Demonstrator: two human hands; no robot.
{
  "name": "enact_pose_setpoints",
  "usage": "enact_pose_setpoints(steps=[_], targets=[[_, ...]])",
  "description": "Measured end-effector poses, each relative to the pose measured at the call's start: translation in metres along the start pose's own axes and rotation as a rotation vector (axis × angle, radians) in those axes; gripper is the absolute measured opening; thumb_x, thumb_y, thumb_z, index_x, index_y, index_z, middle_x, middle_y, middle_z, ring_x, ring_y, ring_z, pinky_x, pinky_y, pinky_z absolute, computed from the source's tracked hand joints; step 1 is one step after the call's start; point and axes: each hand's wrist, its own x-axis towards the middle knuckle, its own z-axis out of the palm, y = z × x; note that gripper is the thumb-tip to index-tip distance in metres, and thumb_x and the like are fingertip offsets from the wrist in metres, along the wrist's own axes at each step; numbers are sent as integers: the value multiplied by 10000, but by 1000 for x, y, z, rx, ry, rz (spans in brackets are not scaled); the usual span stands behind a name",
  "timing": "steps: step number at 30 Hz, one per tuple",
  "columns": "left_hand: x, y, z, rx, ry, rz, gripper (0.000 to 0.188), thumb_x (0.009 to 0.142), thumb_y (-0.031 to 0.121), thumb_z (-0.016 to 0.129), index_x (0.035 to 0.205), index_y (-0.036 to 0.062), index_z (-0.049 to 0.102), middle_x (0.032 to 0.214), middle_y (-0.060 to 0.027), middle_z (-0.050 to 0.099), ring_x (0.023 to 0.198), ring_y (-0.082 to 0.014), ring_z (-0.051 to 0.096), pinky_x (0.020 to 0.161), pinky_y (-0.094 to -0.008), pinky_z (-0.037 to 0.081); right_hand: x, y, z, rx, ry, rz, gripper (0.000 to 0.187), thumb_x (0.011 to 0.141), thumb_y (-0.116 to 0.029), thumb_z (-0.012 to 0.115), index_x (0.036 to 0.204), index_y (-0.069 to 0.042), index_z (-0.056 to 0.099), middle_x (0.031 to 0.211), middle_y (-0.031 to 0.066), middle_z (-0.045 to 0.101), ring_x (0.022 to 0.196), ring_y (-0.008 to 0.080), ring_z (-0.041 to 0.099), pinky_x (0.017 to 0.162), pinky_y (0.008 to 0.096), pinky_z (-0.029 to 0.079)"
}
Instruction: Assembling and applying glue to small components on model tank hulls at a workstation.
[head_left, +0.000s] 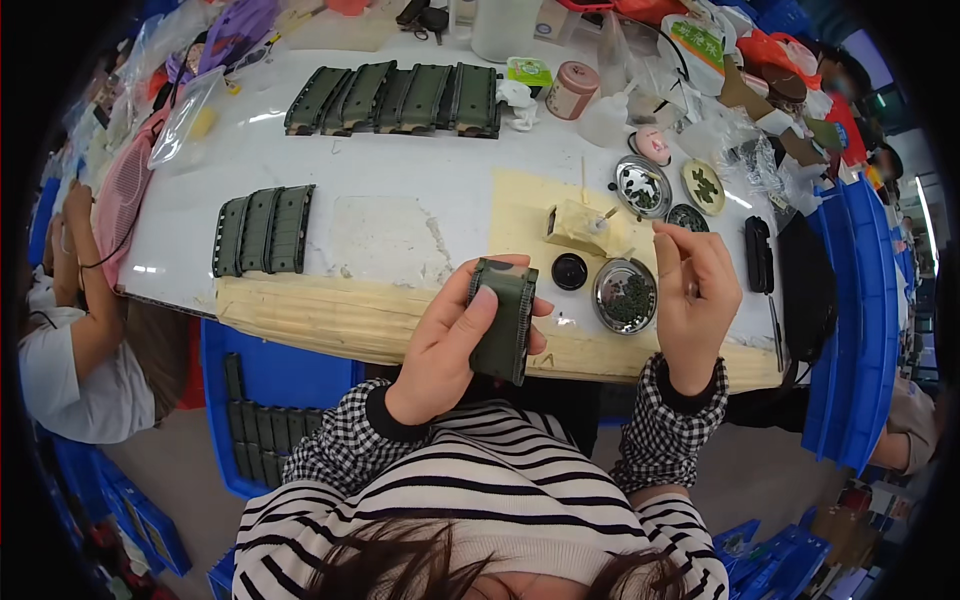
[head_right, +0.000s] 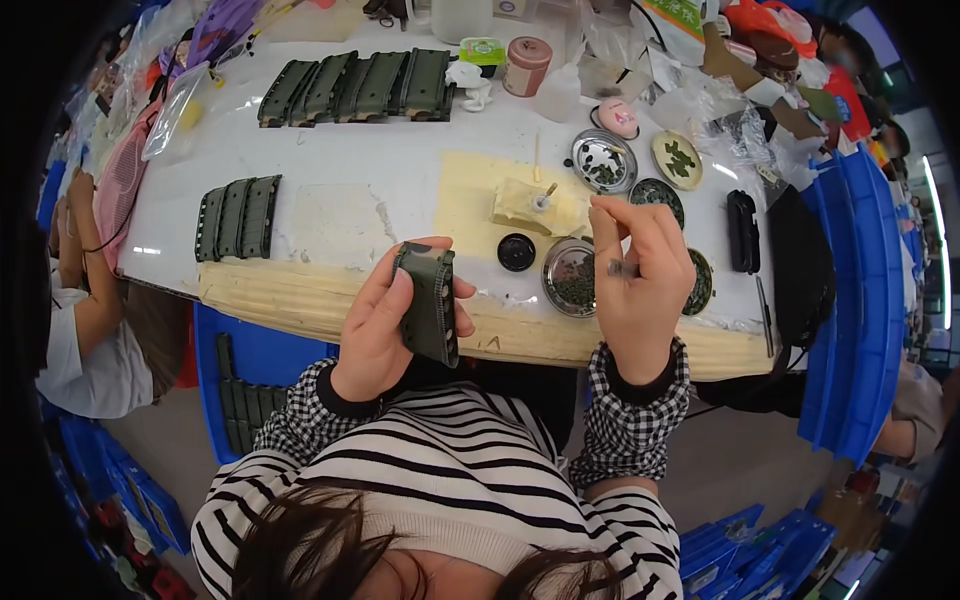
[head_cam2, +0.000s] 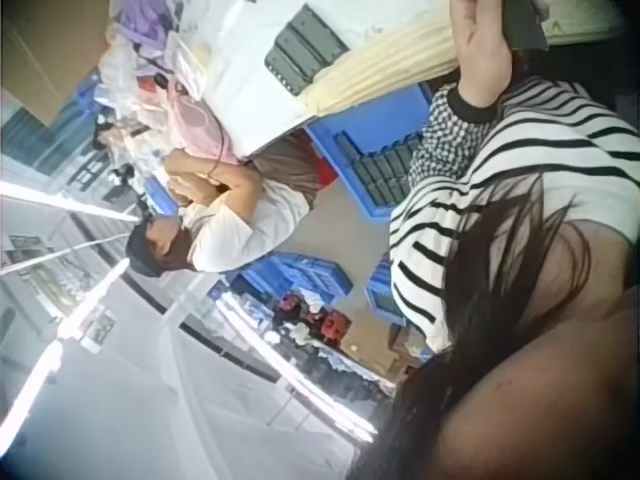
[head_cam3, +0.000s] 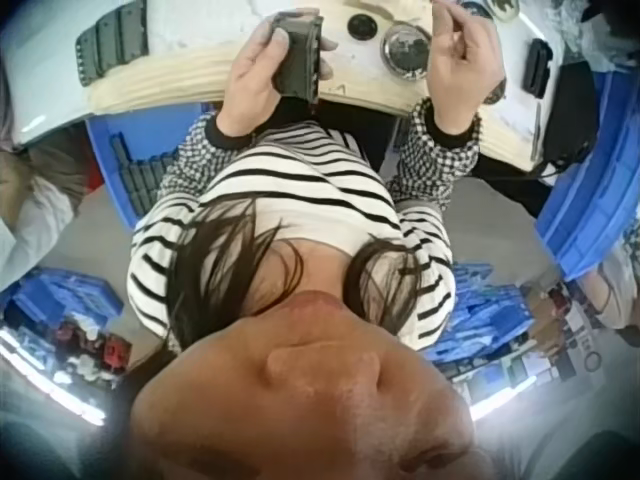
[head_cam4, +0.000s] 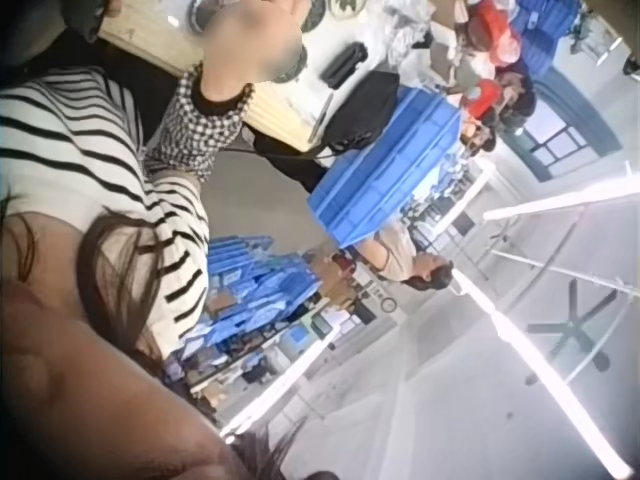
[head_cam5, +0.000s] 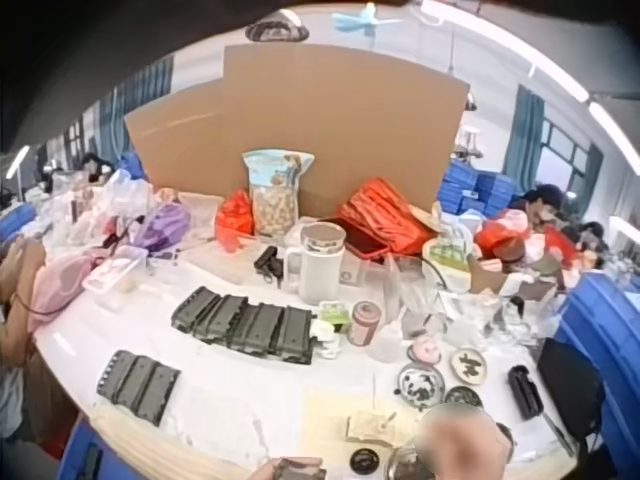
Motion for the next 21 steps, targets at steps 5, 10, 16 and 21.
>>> enact_pose_setpoints(steps=[5,10,16,21], targets=[[15,-3,2,-226,36,-198,412,1042,323,387,1330,32,427,1011,-135,624,812,-184,647,754,-331,550,14,11,18,-10,-108,-60,252,761,25,683,1008,-23,665,791,89,553,664,194,566,550,305,440],[23,-6,-3,-359,-10,-279,410,1032,317,415,1306,15,453,937,-98,646,770,-156,647,704,-325,557,19,16,32,36,-114,-43,172,783,11,693,954,-6,677,763,73,540,656,157,528,542,271,390],[24,-4,-2,-447,-18,-365,425,1039,329,342,1336,33,414,875,-54,566,701,-152,542,613,-285,479,14,-9,12,219,196,-1,94,824,47,683,911,13,672,820,41,572,632,65,501,518,190,351],[24,-5,2,-474,-56,-394,451,1039,336,327,1362,28,391,851,-44,537,662,-143,508,583,-284,453,-6,-28,16,680,-27,119,81,926,-61,625,963,6,599,888,40,570,728,67,554,659,190,429]])
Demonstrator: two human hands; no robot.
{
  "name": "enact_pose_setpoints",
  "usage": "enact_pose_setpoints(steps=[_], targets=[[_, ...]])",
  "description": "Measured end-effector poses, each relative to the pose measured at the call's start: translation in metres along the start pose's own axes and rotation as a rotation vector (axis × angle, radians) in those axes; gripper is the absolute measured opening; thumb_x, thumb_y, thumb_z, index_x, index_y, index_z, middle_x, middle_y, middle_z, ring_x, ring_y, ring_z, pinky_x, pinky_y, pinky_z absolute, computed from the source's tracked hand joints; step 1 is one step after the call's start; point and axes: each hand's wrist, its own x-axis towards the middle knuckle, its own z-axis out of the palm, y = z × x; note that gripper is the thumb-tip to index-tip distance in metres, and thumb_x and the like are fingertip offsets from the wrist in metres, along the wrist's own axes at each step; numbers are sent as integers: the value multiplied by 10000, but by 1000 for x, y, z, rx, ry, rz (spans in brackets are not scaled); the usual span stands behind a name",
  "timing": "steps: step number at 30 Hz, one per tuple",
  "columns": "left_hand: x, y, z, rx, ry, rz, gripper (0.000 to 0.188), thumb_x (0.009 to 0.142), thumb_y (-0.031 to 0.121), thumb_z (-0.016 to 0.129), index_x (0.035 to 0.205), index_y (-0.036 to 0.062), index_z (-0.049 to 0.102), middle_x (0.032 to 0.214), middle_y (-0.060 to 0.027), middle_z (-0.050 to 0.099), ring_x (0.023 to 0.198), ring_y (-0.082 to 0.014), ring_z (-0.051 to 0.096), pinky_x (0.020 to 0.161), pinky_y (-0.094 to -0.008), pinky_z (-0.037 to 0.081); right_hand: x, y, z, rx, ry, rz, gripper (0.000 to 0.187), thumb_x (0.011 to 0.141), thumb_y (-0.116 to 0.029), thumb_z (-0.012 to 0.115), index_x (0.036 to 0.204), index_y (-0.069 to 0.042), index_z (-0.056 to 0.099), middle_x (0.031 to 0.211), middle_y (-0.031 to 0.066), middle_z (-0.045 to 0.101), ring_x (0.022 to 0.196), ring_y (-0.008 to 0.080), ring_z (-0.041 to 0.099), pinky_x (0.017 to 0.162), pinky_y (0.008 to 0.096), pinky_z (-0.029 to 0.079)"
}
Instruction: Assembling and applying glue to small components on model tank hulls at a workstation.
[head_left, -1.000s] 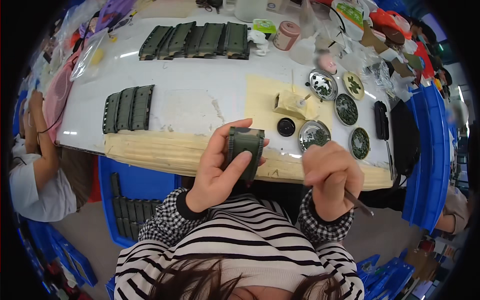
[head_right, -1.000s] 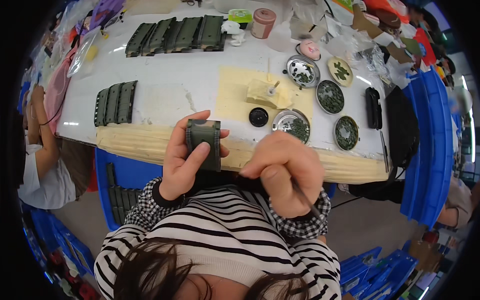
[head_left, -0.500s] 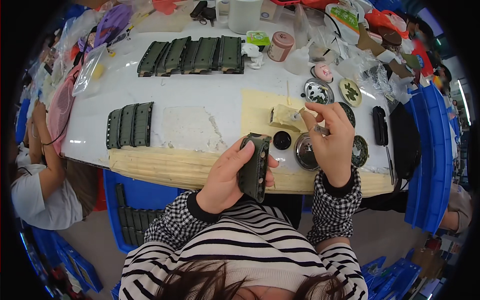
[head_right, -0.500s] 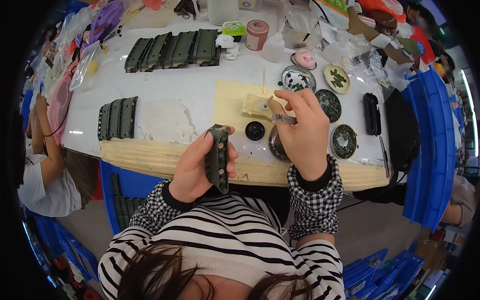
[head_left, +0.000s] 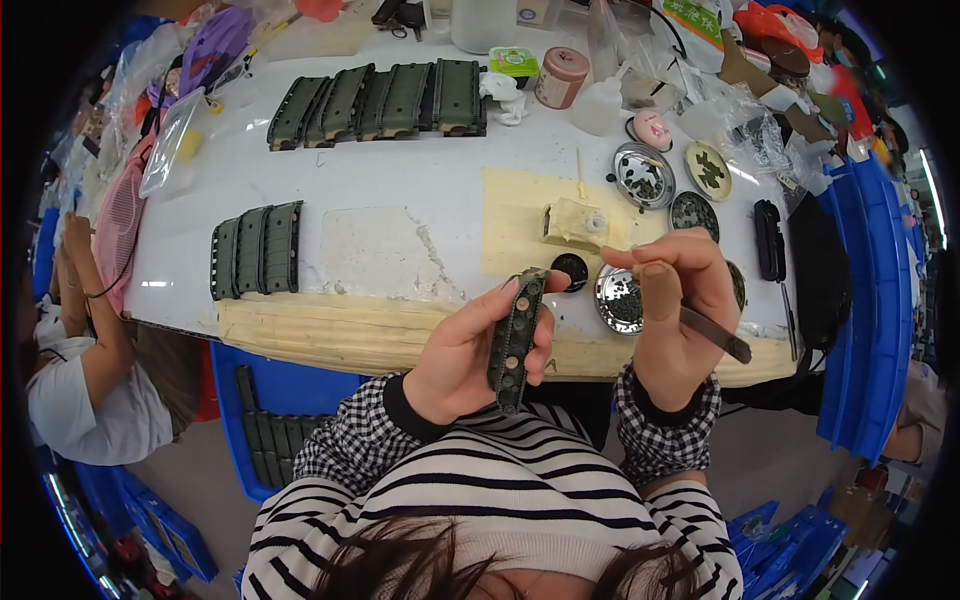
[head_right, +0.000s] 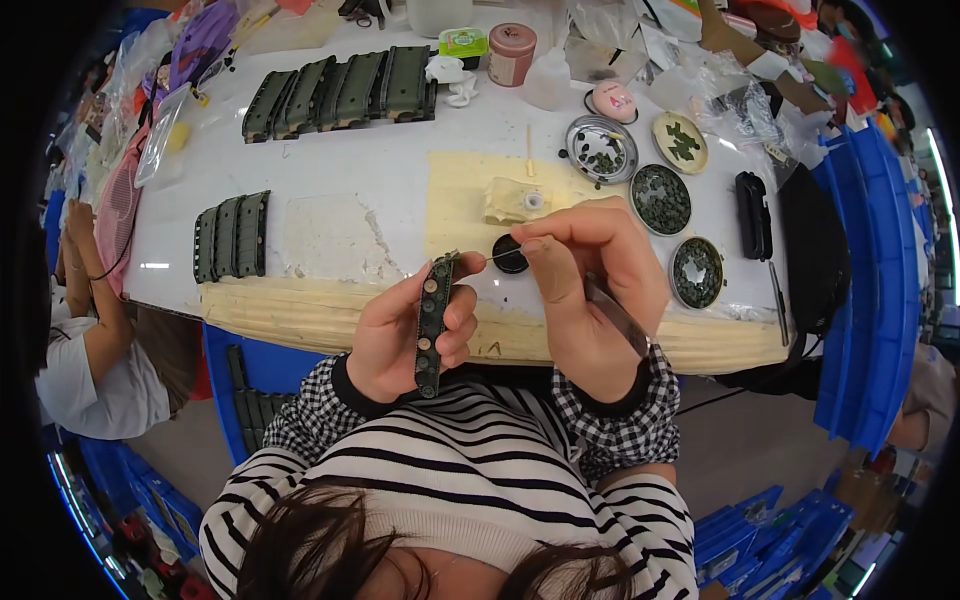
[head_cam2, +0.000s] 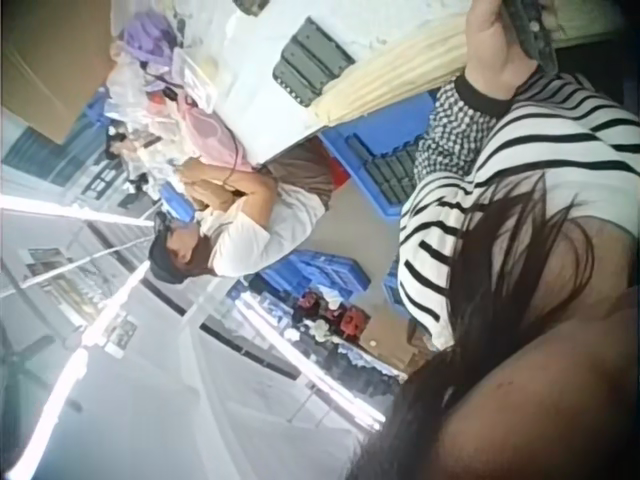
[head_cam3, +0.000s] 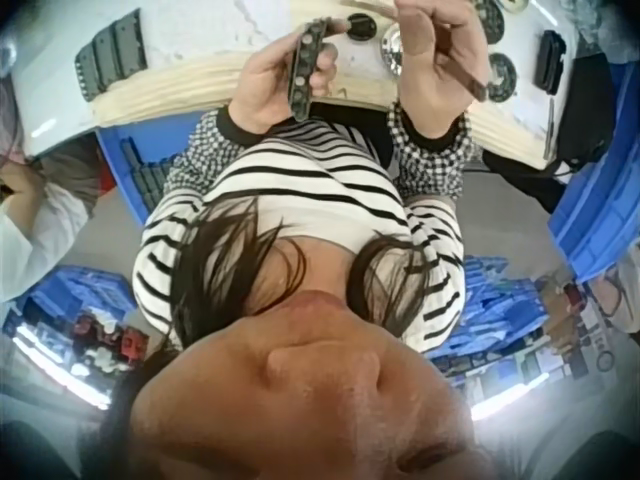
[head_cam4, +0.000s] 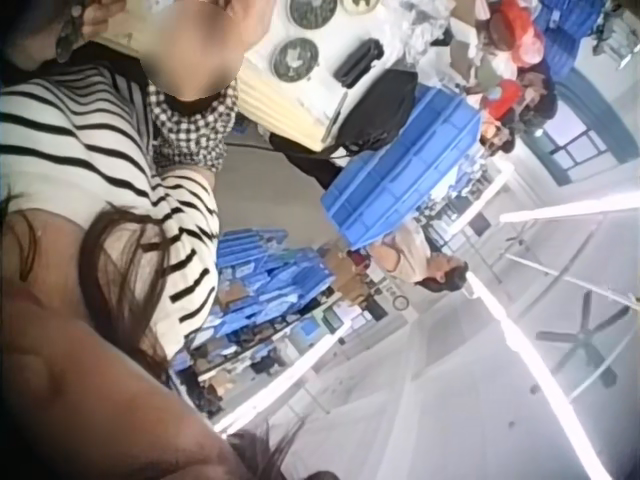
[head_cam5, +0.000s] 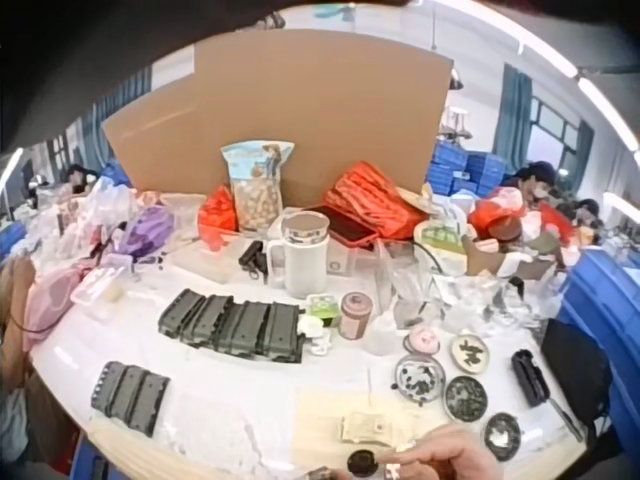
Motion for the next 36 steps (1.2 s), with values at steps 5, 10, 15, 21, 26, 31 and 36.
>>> enact_pose_setpoints(steps=[5,10,15,21,26,31,36], targets=[[-1,-4,-4,-59,-71,3,485,1027,351,393,1354,-7,412,862,-59,614,703,-134,605,639,-262,530,-7,10,13,266,-7,124,124,969,-92,560,987,27,526,890,66,611,853,137,659,752,249,526],[-3,-4,-2,-28,-51,-1,485,1027,358,391,1352,0,415,856,-60,614,693,-128,606,640,-264,531,-8,6,17,266,-17,173,114,969,-86,557,977,24,530,856,65,617,800,155,676,729,259,540],[-5,-5,-1,-26,-48,4,477,1027,358,393,1346,5,421,852,-63,613,686,-131,606,637,-263,529,-10,6,17,252,-15,165,124,971,-91,554,979,29,526,858,68,618,784,158,680,722,258,539],[-6,-5,1,21,-28,-1,466,1032,344,352,1351,7,395,846,-56,577,663,-142,563,610,-283,487,-11,4,17,266,-13,168,147,972,-107,558,987,34,521,859,69,614,786,160,681,714,258,547],[-7,-6,-1,-20,-59,21,482,1032,355,375,1357,0,407,842,-62,621,687,-137,619,643,-269,536,-10,10,19,291,100,152,148,977,-107,547,999,36,517,839,38,579,687,112,617,721,255,554],[-11,2,7,80,-19,109,550,1042,375,294,1462,22,268,1023,-138,607,863,-216,633,829,-372,529,2,24,-2,-155,191,-18,83,923,-47,614,942,29,584,825,29,559,643,63,518,608,253,511],[-17,9,13,466,150,254,573,1042,376,315,1502,47,226,1132,-144,590,1002,-234,616,940,-396,485,19,33,2,-613,139,-240,93,816,10,696,876,-11,628,800,80,570,623,155,552,531,276,446]])
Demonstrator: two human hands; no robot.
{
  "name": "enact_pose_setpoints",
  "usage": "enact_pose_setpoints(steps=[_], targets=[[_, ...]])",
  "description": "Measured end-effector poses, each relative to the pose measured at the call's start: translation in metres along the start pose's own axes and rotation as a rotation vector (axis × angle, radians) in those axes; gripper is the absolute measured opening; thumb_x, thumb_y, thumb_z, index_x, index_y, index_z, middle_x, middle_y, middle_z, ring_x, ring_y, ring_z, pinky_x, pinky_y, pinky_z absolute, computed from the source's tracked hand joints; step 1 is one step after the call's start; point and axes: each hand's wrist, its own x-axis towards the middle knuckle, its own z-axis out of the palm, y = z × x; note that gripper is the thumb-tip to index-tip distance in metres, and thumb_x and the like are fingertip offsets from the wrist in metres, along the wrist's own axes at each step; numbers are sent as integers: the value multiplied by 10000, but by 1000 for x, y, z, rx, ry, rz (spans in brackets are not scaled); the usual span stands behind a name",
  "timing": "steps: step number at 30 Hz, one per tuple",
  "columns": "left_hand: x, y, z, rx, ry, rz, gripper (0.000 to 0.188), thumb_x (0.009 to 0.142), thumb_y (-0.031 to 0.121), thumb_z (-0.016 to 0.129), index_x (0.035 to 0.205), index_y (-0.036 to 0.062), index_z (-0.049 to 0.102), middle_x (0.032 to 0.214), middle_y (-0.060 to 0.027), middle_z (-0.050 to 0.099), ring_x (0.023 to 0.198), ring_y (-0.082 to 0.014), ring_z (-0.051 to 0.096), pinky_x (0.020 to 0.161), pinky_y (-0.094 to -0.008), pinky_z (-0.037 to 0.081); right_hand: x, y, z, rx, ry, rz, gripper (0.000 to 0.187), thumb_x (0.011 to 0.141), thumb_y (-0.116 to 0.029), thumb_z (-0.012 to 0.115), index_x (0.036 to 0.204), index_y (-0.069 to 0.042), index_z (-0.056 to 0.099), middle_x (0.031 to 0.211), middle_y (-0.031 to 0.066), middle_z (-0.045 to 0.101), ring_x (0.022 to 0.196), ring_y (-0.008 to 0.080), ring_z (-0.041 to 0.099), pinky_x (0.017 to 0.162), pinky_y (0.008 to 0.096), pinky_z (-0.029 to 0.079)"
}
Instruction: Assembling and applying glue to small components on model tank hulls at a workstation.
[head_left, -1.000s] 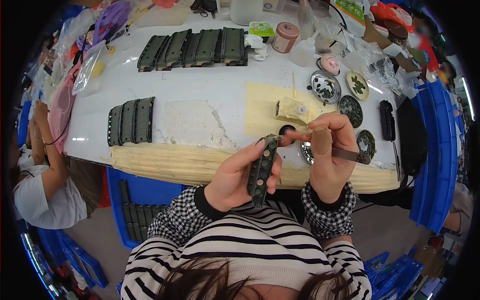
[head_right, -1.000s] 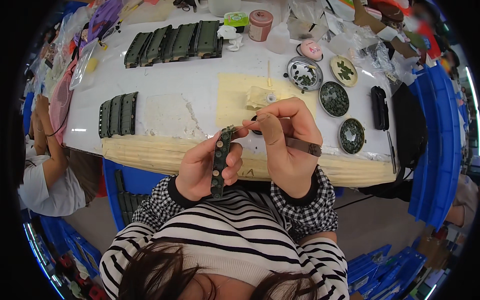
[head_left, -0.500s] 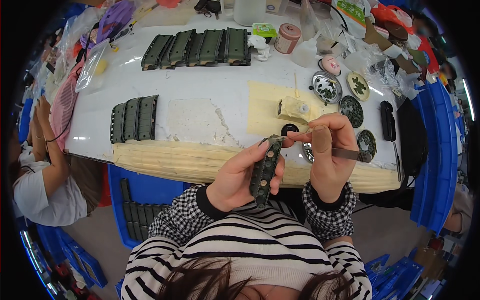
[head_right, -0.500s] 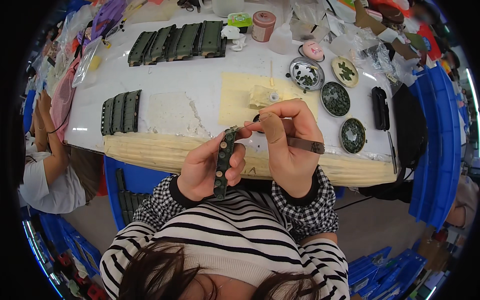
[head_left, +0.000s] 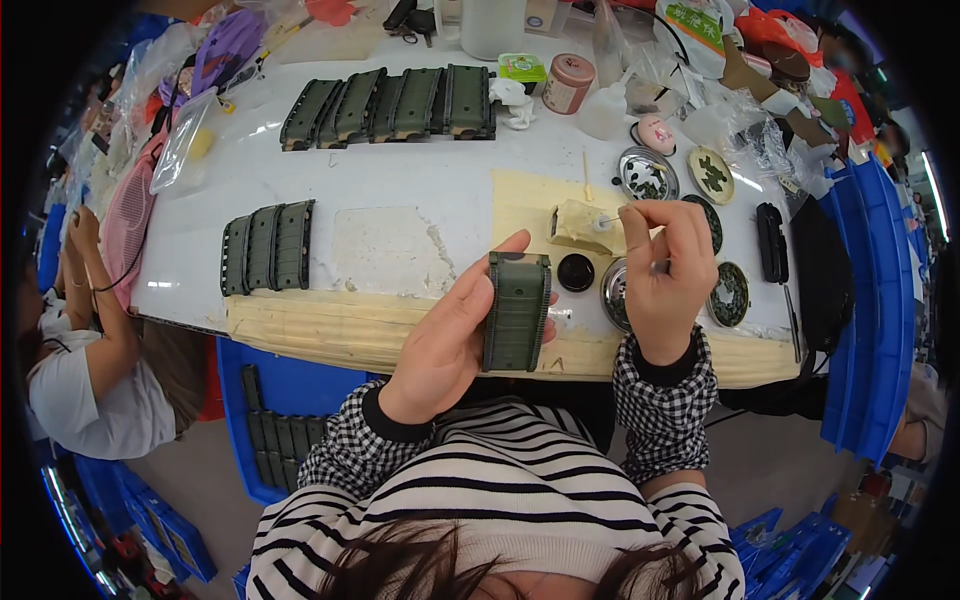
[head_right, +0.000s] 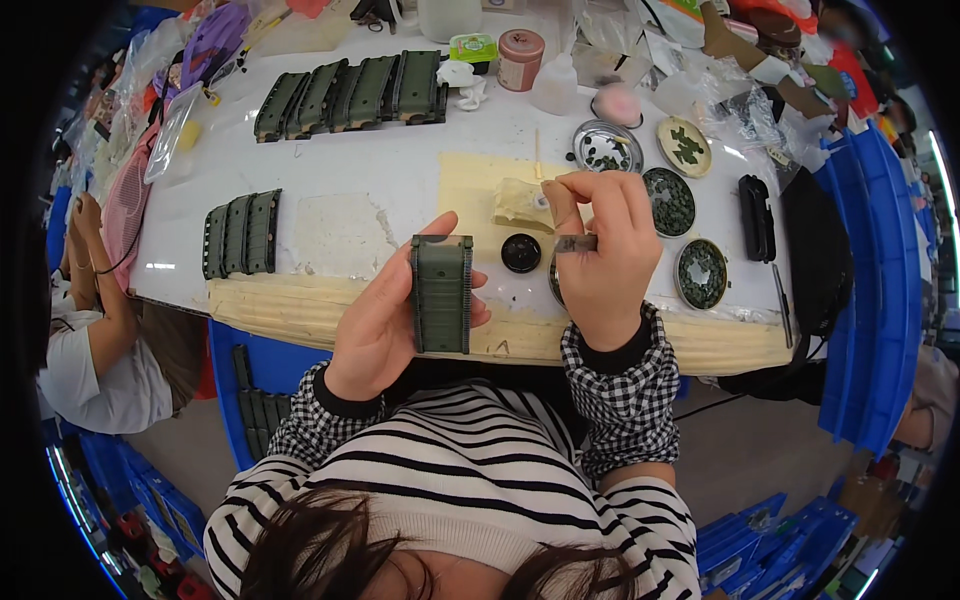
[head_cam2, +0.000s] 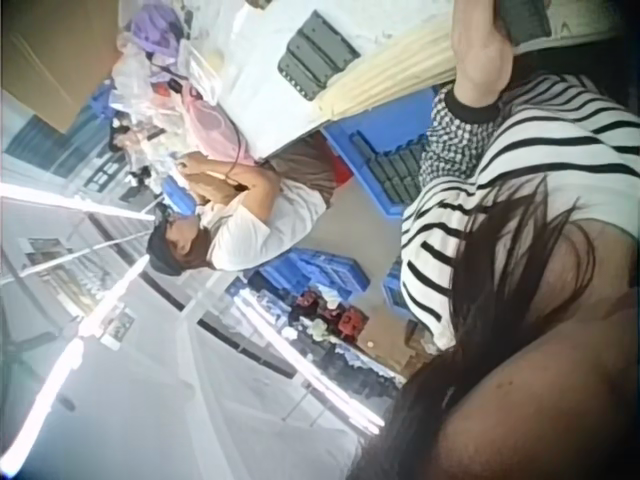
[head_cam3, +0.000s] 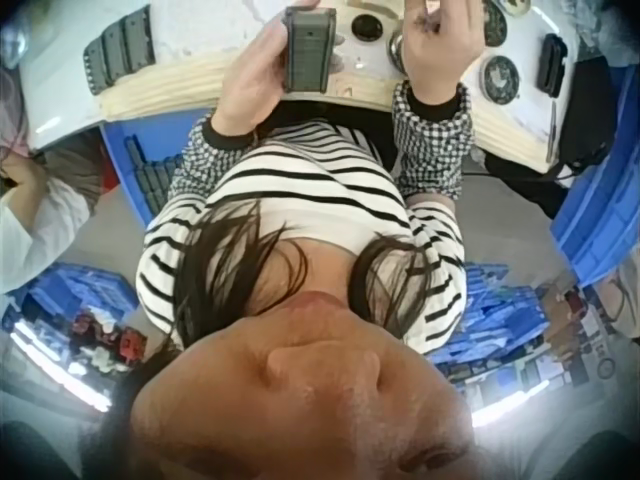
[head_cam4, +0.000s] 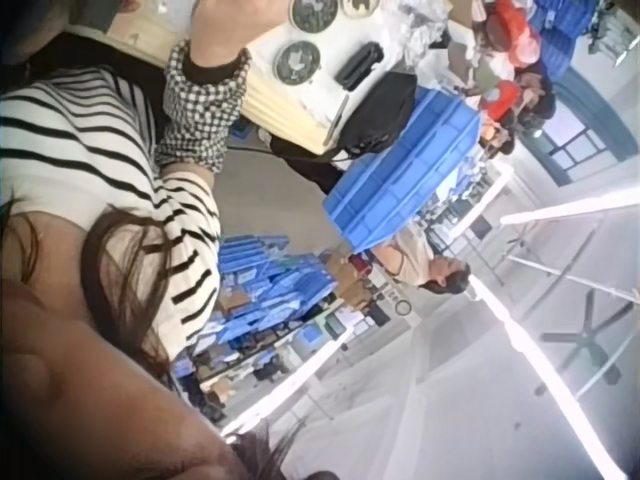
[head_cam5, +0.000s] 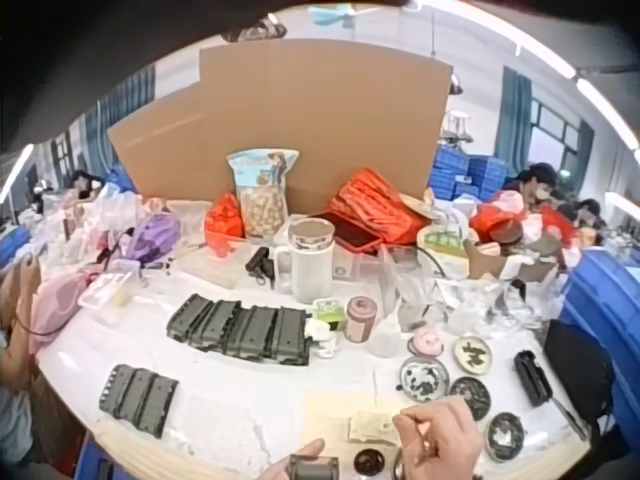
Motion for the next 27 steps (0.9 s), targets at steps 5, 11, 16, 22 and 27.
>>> enact_pose_setpoints(steps=[5,11,16,22,27], targets=[[-2,0,-13,493,39,229,455,965,194,560,1383,44,461,1111,-90,600,956,-154,579,863,-286,471,-5,5,1,-66,37,-66,115,797,16,719,876,-14,642,806,75,585,612,154,550,498,257,423],[-2,5,-12,834,60,361,404,849,119,709,1230,29,605,1059,-74,624,942,-149,591,835,-283,476,-13,-29,-17,546,-62,101,93,931,-50,607,958,20,551,854,57,586,693,79,578,599,188,444],[-1,-2,-9,863,74,459,352,799,127,760,1112,6,650,947,-101,645,838,-167,608,726,-275,477,-22,-34,-6,823,-264,281,122,978,-93,536,972,23,498,852,56,574,827,150,677,701,231,524],[-5,2,-12,907,35,391,357,829,111,718,1163,17,637,1040,-78,638,925,-153,596,809,-287,466,-23,-34,-3,794,-290,261,122,979,-86,527,969,32,495,858,59,565,814,171,686,717,261,555],[-6,2,-12,907,29,397,348,828,104,718,1153,10,639,1040,-79,637,932,-157,599,816,-290,468,-23,-35,-5,772,-315,262,138,986,-107,512,975,29,488,890,63,534,814,152,643,749,295,570]])
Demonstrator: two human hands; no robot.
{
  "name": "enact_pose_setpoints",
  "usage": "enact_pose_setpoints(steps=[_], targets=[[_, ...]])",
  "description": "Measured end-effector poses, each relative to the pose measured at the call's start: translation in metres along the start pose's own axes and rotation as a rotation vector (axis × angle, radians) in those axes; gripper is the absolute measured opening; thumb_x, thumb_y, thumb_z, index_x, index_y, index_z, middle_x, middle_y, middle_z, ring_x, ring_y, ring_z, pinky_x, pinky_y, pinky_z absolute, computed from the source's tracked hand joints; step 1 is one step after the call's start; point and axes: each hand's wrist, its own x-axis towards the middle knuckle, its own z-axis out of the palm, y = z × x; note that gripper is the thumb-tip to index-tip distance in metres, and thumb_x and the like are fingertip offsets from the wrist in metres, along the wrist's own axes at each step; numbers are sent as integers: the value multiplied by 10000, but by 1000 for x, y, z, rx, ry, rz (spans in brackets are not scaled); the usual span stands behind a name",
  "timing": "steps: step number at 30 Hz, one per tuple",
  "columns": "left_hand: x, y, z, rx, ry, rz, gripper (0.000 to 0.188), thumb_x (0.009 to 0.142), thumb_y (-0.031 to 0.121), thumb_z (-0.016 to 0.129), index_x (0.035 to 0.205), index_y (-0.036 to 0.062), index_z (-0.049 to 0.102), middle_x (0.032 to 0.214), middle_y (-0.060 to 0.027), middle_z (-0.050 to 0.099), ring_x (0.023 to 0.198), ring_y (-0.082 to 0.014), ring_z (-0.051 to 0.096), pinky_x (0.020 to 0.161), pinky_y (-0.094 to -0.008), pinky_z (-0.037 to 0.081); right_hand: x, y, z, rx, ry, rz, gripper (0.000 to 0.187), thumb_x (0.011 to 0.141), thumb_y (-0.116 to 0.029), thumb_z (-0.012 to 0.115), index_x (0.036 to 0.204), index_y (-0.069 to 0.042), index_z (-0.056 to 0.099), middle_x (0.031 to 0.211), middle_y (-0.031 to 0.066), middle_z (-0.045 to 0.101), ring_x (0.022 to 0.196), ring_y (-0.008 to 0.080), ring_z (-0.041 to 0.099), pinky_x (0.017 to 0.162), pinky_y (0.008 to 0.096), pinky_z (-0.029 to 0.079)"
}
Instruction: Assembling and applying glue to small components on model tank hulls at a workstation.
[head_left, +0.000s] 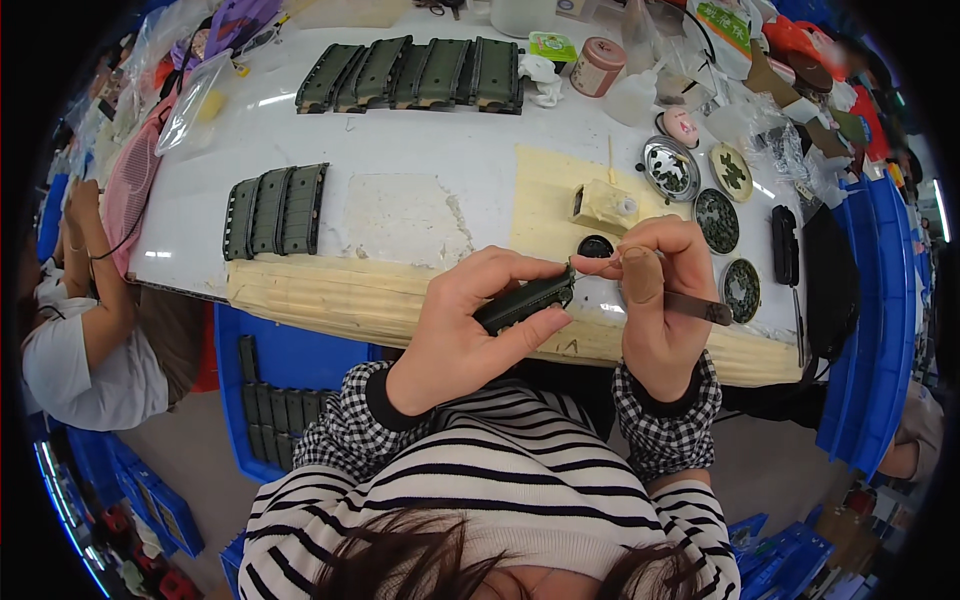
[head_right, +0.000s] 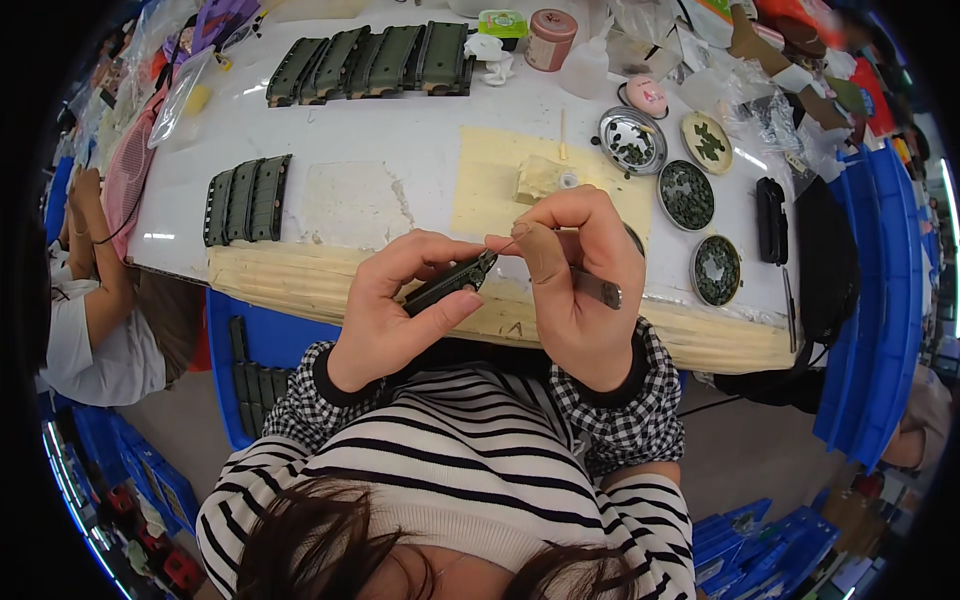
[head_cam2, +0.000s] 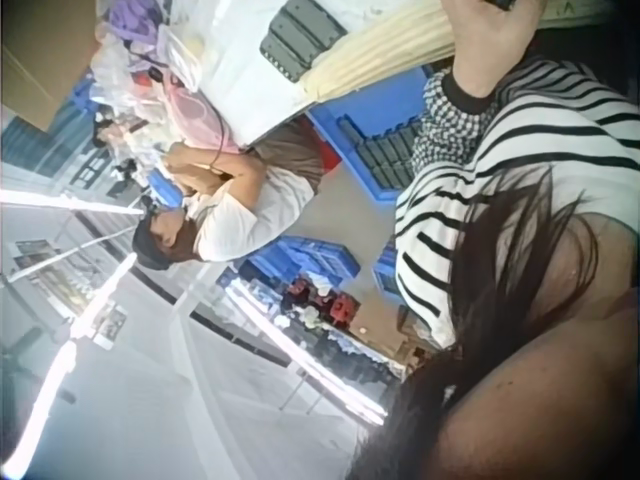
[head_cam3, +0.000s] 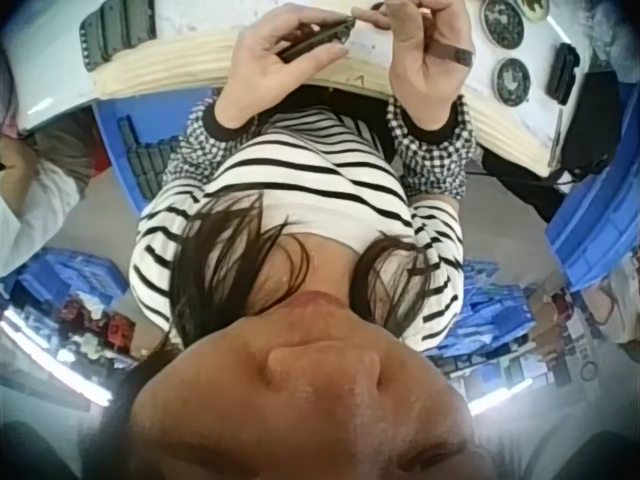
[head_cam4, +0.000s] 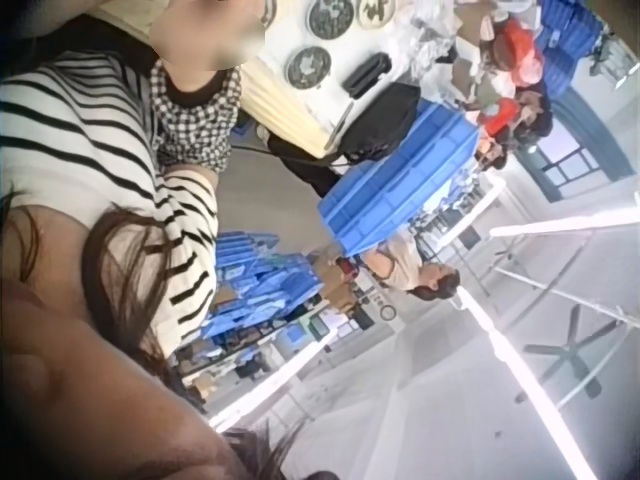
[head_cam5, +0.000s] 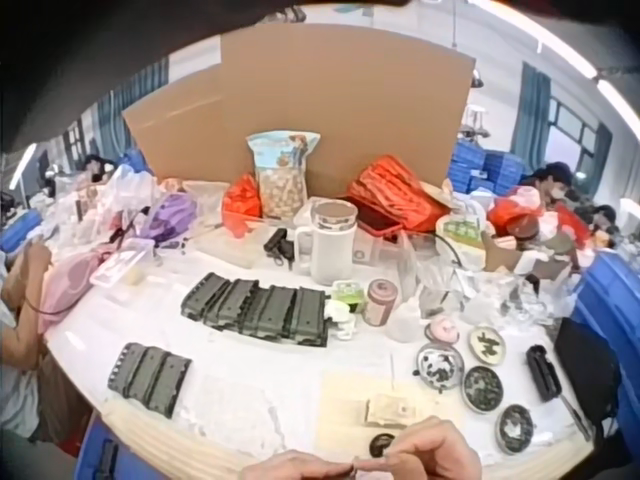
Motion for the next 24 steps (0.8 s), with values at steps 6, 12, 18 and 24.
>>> enact_pose_setpoints(steps=[6,12,18,24], targets=[[-1,-1,-4,-6,-21,-20,364,846,88,699,1188,-3,612,1076,-78,638,977,-155,597,863,-294,462,5,-2,3,83,132,-26,142,992,-121,504,975,19,491,876,54,504,716,83,549,726,307,572],[-5,-27,-4,-671,-109,-144,378,971,164,584,1294,-22,525,1182,-58,623,1020,-103,560,916,-259,448,27,18,-30,-735,336,-202,29,877,7,619,894,7,595,813,73,545,621,125,562,530,292,441],[-4,-29,-1,-730,-186,-110,526,1006,329,468,1353,-65,437,1274,-173,571,1131,-225,573,993,-353,438,30,23,-32,-881,134,-223,229,745,95,595,941,-23,592,874,115,552,699,310,576,556,347,469],[-2,-27,4,-918,-165,-172,664,1015,491,314,1335,-79,431,1248,-232,567,1036,-297,609,943,-422,469,17,8,-27,-854,147,-234,330,809,42,669,1132,-22,652,857,116,572,683,217,586,547,305,457]])
